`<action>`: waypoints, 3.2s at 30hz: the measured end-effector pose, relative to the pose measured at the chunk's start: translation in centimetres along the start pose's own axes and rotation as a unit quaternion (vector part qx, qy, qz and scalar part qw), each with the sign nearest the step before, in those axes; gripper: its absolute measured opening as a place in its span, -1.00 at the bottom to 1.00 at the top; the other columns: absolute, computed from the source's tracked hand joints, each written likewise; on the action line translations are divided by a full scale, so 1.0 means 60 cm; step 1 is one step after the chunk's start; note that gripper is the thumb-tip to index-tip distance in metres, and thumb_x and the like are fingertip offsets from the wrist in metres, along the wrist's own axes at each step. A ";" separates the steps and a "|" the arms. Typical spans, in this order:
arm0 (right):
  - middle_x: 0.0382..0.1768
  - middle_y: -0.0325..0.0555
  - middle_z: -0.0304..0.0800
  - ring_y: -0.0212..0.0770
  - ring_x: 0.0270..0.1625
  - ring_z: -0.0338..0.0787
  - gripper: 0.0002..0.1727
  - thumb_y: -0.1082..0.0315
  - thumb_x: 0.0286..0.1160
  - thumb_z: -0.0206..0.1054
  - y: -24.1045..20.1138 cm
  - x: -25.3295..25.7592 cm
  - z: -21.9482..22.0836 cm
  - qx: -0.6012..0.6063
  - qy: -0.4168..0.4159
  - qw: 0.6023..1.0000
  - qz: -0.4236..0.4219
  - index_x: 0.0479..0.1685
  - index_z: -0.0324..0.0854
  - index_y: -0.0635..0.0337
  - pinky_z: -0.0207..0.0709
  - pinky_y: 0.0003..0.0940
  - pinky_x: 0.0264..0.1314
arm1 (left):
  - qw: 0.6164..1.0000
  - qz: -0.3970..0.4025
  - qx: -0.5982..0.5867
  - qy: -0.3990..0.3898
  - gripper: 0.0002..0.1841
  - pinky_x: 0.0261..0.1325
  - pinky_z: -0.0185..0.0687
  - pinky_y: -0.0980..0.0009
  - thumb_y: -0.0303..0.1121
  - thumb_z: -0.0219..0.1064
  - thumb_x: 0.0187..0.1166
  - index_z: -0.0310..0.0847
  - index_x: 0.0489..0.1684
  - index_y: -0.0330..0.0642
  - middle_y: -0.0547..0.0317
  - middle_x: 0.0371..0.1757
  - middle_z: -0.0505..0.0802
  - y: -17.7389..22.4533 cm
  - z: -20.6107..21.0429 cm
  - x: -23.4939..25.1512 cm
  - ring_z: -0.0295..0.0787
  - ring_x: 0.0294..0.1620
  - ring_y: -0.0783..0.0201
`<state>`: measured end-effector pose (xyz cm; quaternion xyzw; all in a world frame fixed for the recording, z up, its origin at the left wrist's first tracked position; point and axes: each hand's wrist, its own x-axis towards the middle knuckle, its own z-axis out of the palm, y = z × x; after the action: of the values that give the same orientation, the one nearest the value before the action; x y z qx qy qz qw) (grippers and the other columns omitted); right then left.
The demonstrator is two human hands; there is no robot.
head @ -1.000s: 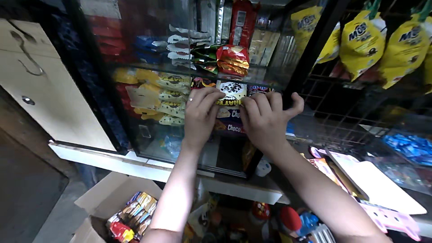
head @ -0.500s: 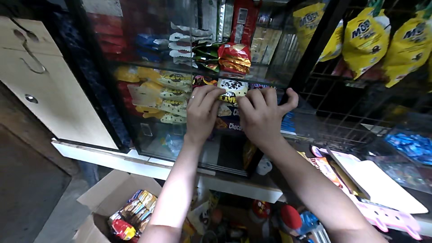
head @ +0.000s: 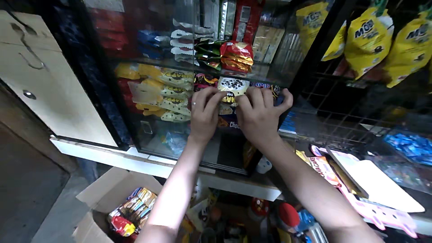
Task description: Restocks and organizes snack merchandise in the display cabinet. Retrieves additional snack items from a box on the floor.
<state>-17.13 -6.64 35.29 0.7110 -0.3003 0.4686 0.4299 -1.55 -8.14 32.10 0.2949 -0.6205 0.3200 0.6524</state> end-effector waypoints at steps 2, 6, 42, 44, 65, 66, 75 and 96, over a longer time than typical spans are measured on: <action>0.01 0.09 0.80 0.17 0.14 0.76 -0.71 0.30 0.30 0.54 0.002 -0.006 -0.019 0.010 -0.023 1.000 0.005 0.03 0.77 0.04 0.19 0.44 0.36 | 1.000 -0.012 -0.005 -0.012 -0.77 0.35 0.58 0.31 -0.61 0.32 0.54 0.79 0.06 -0.30 -0.28 0.12 0.79 0.005 -0.008 0.004 0.73 0.17 -0.03; 0.16 0.13 0.76 0.15 0.30 0.72 -0.60 0.37 0.43 0.46 0.020 -0.024 -0.046 -0.011 -0.044 0.999 0.021 0.28 0.69 0.07 0.17 0.40 0.42 | 0.999 0.009 -0.016 -0.039 -0.71 0.46 0.50 0.23 -0.59 0.30 0.55 0.75 0.19 -0.21 -0.32 0.26 0.73 0.009 -0.018 0.005 0.66 0.32 -0.08; 0.19 0.18 0.85 0.13 0.38 0.79 -0.65 0.52 0.30 0.43 -0.081 -0.273 -0.071 0.216 -0.345 0.912 0.048 0.11 0.78 0.41 0.43 0.14 0.60 | 0.887 -0.191 0.051 -0.417 -0.34 0.46 -0.12 -0.69 0.12 0.04 0.63 0.65 0.45 -0.19 -0.14 0.53 0.68 0.105 -0.116 -0.246 0.50 0.60 -0.32; 0.12 0.07 0.89 0.08 0.31 0.82 -0.73 0.44 0.34 0.43 -0.067 -0.275 -0.097 0.263 -0.291 0.919 0.041 0.00 0.84 0.27 0.43 0.20 0.56 | 0.866 -0.200 0.046 -0.455 -0.33 0.42 -0.27 -0.79 0.12 0.07 0.60 0.64 0.47 -0.22 -0.11 0.56 0.66 0.110 -0.109 -0.250 0.42 0.64 -0.38; 0.04 0.59 0.76 0.54 0.19 0.74 -0.64 0.36 0.73 0.21 0.354 -0.378 -0.298 -0.117 -0.235 0.786 0.559 0.12 0.68 0.59 0.44 0.43 0.33 | 0.946 -0.174 -0.092 -0.258 -0.73 0.63 0.22 0.20 -0.29 0.22 0.65 0.81 -0.32 -0.22 0.01 -0.12 0.89 0.238 -0.074 -0.253 0.75 0.17 0.20; 0.09 0.57 0.75 0.53 0.25 0.72 -0.64 0.35 0.75 0.19 0.354 -0.378 -0.291 -0.114 -0.254 0.779 0.562 0.17 0.68 0.56 0.42 0.43 0.37 | 0.945 -0.175 -0.097 -0.257 -0.74 0.63 0.23 0.20 -0.30 0.23 0.62 0.81 -0.33 -0.21 0.03 -0.13 0.89 0.243 -0.073 -0.255 0.76 0.17 0.22; 0.45 0.48 0.55 0.49 0.57 0.44 -0.20 -0.06 0.44 0.52 0.307 -0.349 -0.243 0.049 -0.359 0.756 0.545 0.47 0.55 0.45 0.12 0.52 0.56 | 0.928 -0.199 -0.118 -0.292 -0.76 0.38 0.47 0.55 -0.34 0.25 0.59 0.80 -0.39 -0.24 0.06 -0.22 0.89 0.258 -0.104 -0.283 0.74 0.14 0.29; 0.06 0.21 0.82 -0.06 0.07 0.79 -0.66 0.30 0.72 0.28 0.235 -0.286 -0.158 0.306 -0.387 0.688 0.532 0.21 0.70 0.42 0.59 -0.13 0.26 | 0.862 -0.225 -0.194 -0.412 -0.72 0.21 0.78 0.07 -0.36 0.29 0.53 0.82 -0.03 -0.37 -0.21 0.17 0.85 0.299 -0.042 -0.270 0.86 0.16 -0.06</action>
<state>-39.20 -4.13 25.89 0.6422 -0.6082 0.3681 -0.2868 -14.44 4.12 15.55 0.3987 -0.7992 -0.1126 0.4354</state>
